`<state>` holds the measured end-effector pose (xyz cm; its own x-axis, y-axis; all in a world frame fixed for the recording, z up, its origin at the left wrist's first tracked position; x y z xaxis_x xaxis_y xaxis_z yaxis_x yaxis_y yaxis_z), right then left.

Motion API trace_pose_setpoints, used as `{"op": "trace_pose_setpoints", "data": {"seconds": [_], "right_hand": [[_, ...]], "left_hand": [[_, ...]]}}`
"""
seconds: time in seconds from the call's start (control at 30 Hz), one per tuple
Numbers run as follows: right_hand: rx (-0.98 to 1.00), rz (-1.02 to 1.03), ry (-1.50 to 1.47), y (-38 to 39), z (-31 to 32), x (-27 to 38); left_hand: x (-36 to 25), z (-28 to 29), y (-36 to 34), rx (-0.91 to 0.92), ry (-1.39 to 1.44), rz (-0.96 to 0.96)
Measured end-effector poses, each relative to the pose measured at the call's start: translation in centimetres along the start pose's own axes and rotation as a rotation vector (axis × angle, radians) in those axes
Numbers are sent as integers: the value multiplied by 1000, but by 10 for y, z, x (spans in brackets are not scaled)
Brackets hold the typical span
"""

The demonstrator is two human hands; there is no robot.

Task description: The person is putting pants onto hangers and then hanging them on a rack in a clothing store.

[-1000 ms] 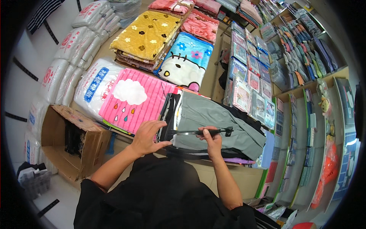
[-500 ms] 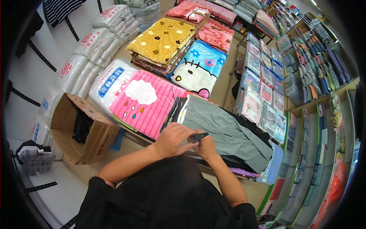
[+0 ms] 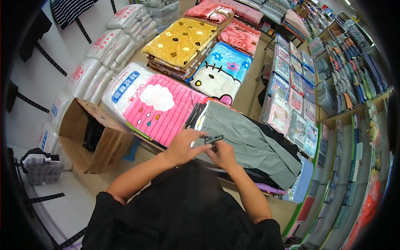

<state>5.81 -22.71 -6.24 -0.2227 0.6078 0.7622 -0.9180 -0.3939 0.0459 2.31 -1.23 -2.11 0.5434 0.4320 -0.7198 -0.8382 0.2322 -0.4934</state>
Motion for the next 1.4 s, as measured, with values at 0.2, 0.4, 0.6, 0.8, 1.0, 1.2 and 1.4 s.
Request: {"op": "trace_pose_setpoints", "data": {"seconds": [0.2,0.4,0.6,0.8,1.0,1.2,1.4], "right_hand": [[11,-9,-11,-14,-3,11],[63,-5,106,-12,-9,9],[106,26,65,-22,-27,9],[242,-26,79,-43,-52,23],[380,-31,-203,-95,-84,0],[12,-288,146,-204,-127,-164],[-97,-256,206,-298,-126,-279]], "left_hand": [[16,6,-1,-27,109,179],[10,16,5,24,70,130],[22,20,18,-78,70,84],[36,39,34,-140,86,167],[62,79,73,-287,10,249],[85,123,112,-263,-92,350],[105,134,143,-89,-162,343]]}}
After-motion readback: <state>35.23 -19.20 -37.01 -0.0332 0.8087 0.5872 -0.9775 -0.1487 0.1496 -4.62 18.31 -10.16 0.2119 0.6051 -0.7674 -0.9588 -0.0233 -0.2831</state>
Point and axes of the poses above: each hand's wrist, its own y-axis away from the middle knuckle, its own z-axis out of the back of the hand, x = y × z, the point moved 1 cm from there along -y, towards the middle knuckle, and after that the axes turned 11 degrees about -z, right-handed, at the moved point
